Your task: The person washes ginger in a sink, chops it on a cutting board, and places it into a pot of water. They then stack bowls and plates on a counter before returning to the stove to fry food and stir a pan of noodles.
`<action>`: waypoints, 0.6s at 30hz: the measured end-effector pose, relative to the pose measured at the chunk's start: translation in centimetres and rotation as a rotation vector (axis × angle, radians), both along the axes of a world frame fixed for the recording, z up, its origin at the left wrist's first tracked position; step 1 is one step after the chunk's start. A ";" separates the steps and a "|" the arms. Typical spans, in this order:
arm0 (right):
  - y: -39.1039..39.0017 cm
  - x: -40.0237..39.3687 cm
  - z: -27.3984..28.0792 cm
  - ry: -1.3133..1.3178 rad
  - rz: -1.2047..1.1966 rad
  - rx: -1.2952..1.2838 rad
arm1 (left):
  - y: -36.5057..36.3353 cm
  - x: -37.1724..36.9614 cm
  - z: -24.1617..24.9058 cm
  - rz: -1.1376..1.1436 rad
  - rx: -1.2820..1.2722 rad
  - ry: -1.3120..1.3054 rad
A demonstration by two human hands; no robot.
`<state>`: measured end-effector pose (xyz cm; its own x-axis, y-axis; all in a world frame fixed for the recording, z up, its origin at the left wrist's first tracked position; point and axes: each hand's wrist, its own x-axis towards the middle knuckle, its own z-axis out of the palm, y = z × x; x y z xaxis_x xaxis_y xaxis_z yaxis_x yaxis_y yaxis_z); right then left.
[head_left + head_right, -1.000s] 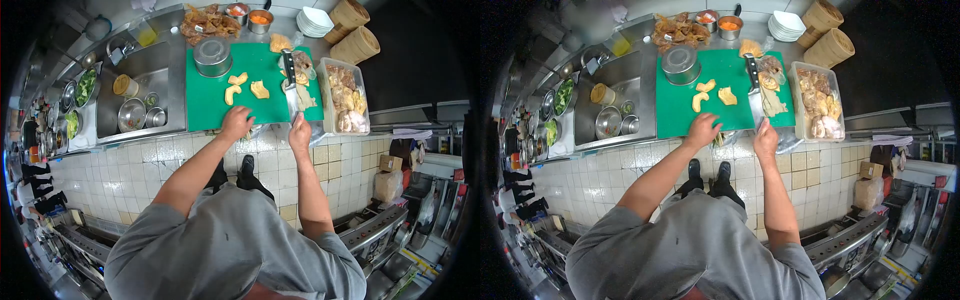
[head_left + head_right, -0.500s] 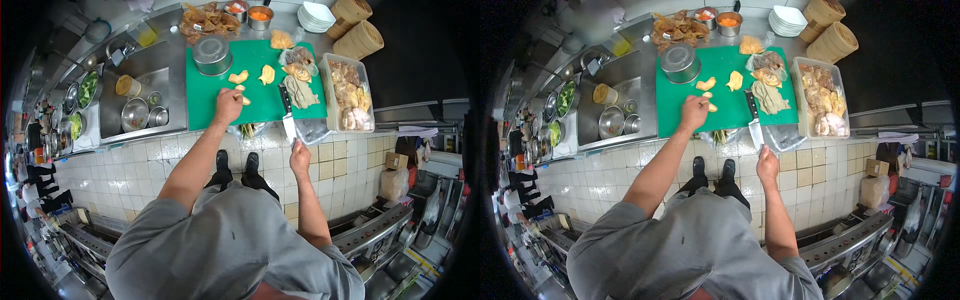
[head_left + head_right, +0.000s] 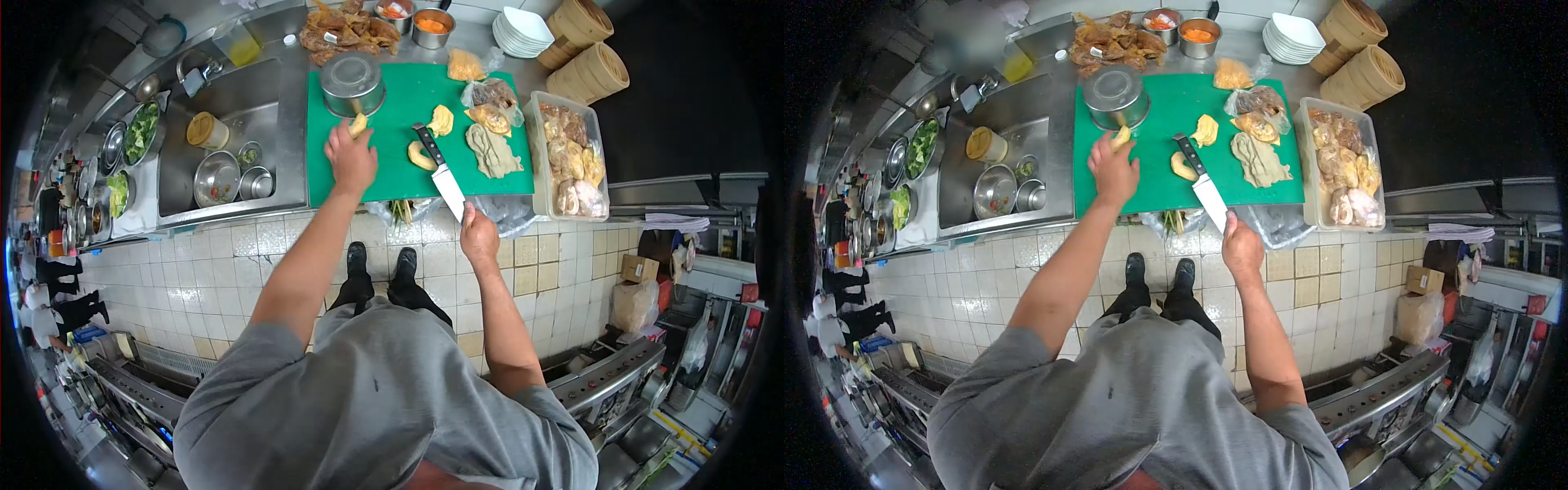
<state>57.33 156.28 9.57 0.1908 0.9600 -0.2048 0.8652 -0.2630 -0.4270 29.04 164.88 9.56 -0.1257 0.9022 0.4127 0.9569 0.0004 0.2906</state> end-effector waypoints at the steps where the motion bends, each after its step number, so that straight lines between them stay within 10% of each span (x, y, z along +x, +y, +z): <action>1: 0.0 0.1 -0.2 0.009 -0.004 0.001 | -1.6 1.0 0.5 -0.042 -0.109 -0.071; 4: 0.4 0.3 -0.7 0.061 -0.032 0.018 | -2.9 5.1 -0.7 -0.338 -0.140 -0.370; 18: 0.5 -2.4 -0.5 -0.042 0.001 0.056 | -2.8 2.0 -3.6 -0.215 -0.024 -0.557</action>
